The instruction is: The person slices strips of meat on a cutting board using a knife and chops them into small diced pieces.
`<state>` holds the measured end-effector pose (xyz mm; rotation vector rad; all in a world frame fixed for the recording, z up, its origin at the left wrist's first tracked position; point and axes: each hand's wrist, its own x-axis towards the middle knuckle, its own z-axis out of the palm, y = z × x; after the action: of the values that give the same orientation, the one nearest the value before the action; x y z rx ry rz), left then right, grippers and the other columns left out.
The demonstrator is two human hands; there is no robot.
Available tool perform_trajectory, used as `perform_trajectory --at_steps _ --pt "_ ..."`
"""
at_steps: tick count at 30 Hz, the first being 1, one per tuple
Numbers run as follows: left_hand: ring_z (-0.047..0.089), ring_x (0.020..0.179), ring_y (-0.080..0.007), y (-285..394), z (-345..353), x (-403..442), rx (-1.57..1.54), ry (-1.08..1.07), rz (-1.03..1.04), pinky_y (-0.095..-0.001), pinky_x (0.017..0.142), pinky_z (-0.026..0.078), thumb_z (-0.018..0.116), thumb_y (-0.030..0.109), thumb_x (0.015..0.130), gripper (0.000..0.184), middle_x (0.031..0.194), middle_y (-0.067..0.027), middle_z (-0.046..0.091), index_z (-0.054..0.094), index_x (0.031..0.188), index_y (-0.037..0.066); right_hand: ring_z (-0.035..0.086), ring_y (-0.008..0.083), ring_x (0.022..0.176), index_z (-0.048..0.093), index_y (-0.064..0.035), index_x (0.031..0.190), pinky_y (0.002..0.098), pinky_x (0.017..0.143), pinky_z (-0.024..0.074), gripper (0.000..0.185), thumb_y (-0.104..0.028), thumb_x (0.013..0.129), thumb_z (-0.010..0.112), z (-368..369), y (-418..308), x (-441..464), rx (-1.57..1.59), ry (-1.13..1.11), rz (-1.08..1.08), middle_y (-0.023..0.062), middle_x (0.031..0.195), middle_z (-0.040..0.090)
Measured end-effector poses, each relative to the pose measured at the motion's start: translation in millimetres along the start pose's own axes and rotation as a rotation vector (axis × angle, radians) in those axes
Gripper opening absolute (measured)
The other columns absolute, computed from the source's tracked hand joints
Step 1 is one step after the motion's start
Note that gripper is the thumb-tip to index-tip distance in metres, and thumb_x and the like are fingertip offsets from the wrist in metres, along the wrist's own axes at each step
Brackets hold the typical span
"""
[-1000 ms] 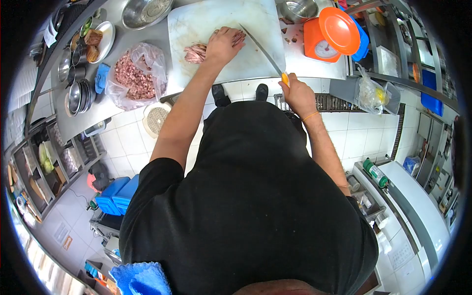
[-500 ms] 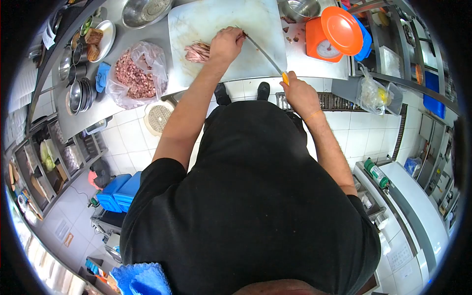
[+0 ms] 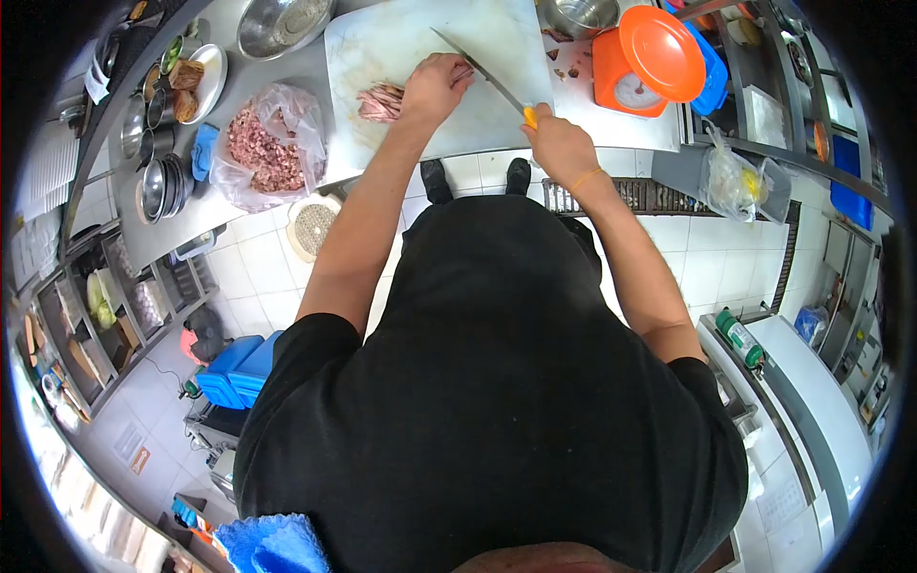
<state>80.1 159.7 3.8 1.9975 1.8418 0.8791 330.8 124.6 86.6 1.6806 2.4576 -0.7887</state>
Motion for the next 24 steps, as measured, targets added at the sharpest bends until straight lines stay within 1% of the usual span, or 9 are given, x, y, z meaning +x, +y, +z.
perform_trajectory --at_steps 3,7,10,12,16,18,19,21,24 --pt "0.070 0.104 -0.0350 7 -9 -1 -0.008 -0.047 -0.083 -0.0459 0.092 0.057 0.080 0.025 0.088 0.029 0.112 -0.0148 0.073 0.074 0.111 0.008 0.074 0.0428 0.081 0.054 0.0004 0.113 0.0531 0.073 0.0587 0.034 -0.032 0.104 0.060 -16 -1 -18 -0.014 0.015 -0.008 0.0230 0.083 0.074" --pt "0.070 0.103 -0.0342 1 -6 1 0.019 -0.080 -0.092 -0.0457 0.091 0.057 0.079 0.024 0.089 0.024 0.107 -0.0132 0.074 0.074 0.107 0.008 0.075 0.0422 0.079 0.055 -0.0001 0.112 0.0531 0.072 0.0587 0.033 -0.032 0.103 0.061 -23 -1 -39 -0.054 -0.034 0.007 0.0216 0.079 0.074" --pt "0.071 0.100 -0.0338 5 -7 1 0.008 -0.070 -0.102 -0.0450 0.088 0.057 0.079 0.023 0.089 0.023 0.104 -0.0122 0.075 0.074 0.104 0.007 0.073 0.0437 0.075 0.052 -0.0002 0.119 0.0550 0.066 0.0571 0.038 -0.034 0.105 0.059 -16 4 -49 -0.066 -0.041 0.017 0.0233 0.079 0.072" --pt "0.072 0.096 -0.0342 8 -6 1 0.026 -0.038 -0.098 -0.0439 0.086 0.058 0.079 0.024 0.089 0.024 0.103 -0.0128 0.075 0.074 0.104 0.006 0.073 0.0442 0.076 0.052 0.0001 0.119 0.0554 0.067 0.0572 0.037 -0.034 0.105 0.059 -8 5 -48 -0.052 -0.045 0.029 0.0239 0.080 0.072" --pt "0.072 0.095 -0.0341 4 1 1 0.037 -0.039 -0.119 -0.0447 0.085 0.058 0.079 0.020 0.087 0.021 0.102 -0.0119 0.075 0.074 0.103 0.008 0.073 0.0451 0.079 0.052 0.0008 0.119 0.0560 0.069 0.0574 0.037 -0.033 0.105 0.058 8 3 -32 0.011 -0.072 0.040 0.0249 0.083 0.073" --pt "0.071 0.096 -0.0348 5 0 1 0.033 -0.044 -0.138 -0.0471 0.085 0.058 0.078 0.018 0.086 0.017 0.099 -0.0116 0.073 0.073 0.100 0.009 0.073 0.0451 0.085 0.054 0.0013 0.117 0.0562 0.075 0.0573 0.033 -0.030 0.105 0.056 18 1 -16 0.044 -0.095 0.065 0.0252 0.088 0.074" --pt "0.071 0.095 -0.0344 4 1 2 0.044 -0.057 -0.142 -0.0461 0.085 0.058 0.079 0.019 0.087 0.019 0.101 -0.0117 0.074 0.074 0.102 0.009 0.074 0.0451 0.087 0.054 0.0016 0.116 0.0563 0.078 0.0572 0.032 -0.028 0.105 0.055 22 -1 -7 0.061 -0.103 0.076 0.0253 0.090 0.074" --pt "0.072 0.095 -0.0336 2 2 2 0.067 -0.085 -0.149 -0.0441 0.085 0.058 0.079 0.020 0.087 0.023 0.103 -0.0119 0.075 0.075 0.107 0.009 0.074 0.0450 0.087 0.055 0.0016 0.116 0.0563 0.079 0.0571 0.032 -0.029 0.105 0.056 27 -2 10 0.072 -0.066 0.037 0.0255 0.090 0.074" --pt "0.072 0.097 -0.0335 8 -3 1 0.086 -0.077 -0.126 -0.0443 0.086 0.058 0.080 0.023 0.088 0.026 0.104 -0.0129 0.074 0.074 0.108 0.008 0.074 0.0448 0.086 0.055 0.0017 0.115 0.0558 0.078 0.0572 0.032 -0.029 0.105 0.057 22 -6 26 0.064 -0.037 -0.007 0.0256 0.090 0.074"
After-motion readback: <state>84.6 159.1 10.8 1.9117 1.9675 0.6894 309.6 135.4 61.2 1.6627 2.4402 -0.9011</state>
